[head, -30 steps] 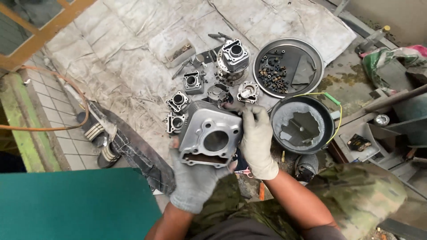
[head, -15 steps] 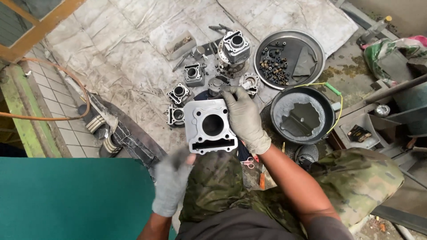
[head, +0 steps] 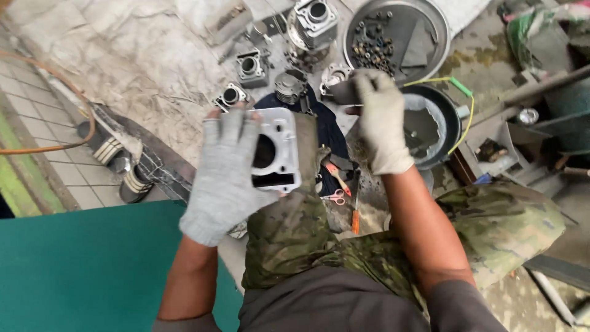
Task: The person sits on the floor and cleans a disassembled engine cylinder head. They first wipe the exterior with a cloth, then use a wire brush to scrub the inside of the cylinder bore and the surrounding surfaces.
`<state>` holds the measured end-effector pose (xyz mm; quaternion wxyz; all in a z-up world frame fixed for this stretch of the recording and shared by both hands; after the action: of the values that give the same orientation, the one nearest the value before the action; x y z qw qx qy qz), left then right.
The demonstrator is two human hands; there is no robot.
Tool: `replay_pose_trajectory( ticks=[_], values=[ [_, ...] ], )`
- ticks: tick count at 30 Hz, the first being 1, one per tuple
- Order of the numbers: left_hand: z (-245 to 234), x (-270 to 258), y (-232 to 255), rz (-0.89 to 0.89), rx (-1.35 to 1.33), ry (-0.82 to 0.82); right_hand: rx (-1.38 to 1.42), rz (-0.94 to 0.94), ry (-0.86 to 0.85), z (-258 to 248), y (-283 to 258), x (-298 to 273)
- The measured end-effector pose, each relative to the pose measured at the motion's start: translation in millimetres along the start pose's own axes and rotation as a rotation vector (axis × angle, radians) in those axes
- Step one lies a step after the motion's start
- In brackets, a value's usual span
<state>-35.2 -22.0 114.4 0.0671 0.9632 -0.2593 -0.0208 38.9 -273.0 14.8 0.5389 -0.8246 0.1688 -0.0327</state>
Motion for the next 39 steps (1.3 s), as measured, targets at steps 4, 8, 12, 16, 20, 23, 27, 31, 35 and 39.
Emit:
replay_pose_trajectory(
  ticks=[4, 8, 12, 16, 20, 23, 27, 31, 35, 39],
  values=[
    [-1.0, 0.3, -5.2, 0.02, -0.034, 0.14, -0.09, 0.344, -0.064, 15.6, 105.3, 20.2],
    [-8.5, 5.4, -3.6, -0.06, -0.042, 0.206, -1.148, -0.255, -0.543, 126.2, 435.8, 40.0],
    [-11.4, 12.2, -7.7, -0.117, -0.106, 0.177, 0.377, 0.838, -0.131, 144.0, 440.8, -10.0],
    [-15.1, 20.4, -3.6, -0.056, -0.107, 0.201, 0.407, 0.927, -0.308, 146.5, 364.2, -26.2],
    [-12.0, 24.9, -4.9, -0.026, -0.146, 0.223, -0.849, -0.373, -0.916, 197.8, 496.5, -35.2],
    [25.9, 1.5, -19.7, 0.066, -0.271, 0.345, -0.745, 0.79, -0.665, 134.4, 486.6, -71.9],
    [14.5, -4.0, -8.2, 0.087, -0.486, 0.449, -0.739, 1.069, -0.588, 69.0, 475.5, -109.7],
    [24.5, -13.0, -6.1, -0.012, -0.807, 0.663, -0.813, 0.993, -0.699, 78.5, 544.0, -125.3],
    [30.4, -19.5, -10.5, -0.177, -0.92, 0.784, -0.839, 1.012, -0.684, 89.1, 532.2, -123.6],
    [28.6, -23.5, -10.6, -0.304, -0.946, 0.843, -0.874, 1.014, -0.675, 102.6, 517.7, -117.8]
  ],
)
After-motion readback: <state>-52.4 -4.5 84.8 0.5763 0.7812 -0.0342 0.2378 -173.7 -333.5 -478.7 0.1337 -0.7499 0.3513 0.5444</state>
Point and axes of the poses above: each hand's wrist, its own x-axis towards the middle knuckle, its own z-axis out of the palm, y = z × x, the point moved 4 cm from there along x, towards the middle knuckle, and after that the axes turned 3 degrees about z, right-handed, at the moved point
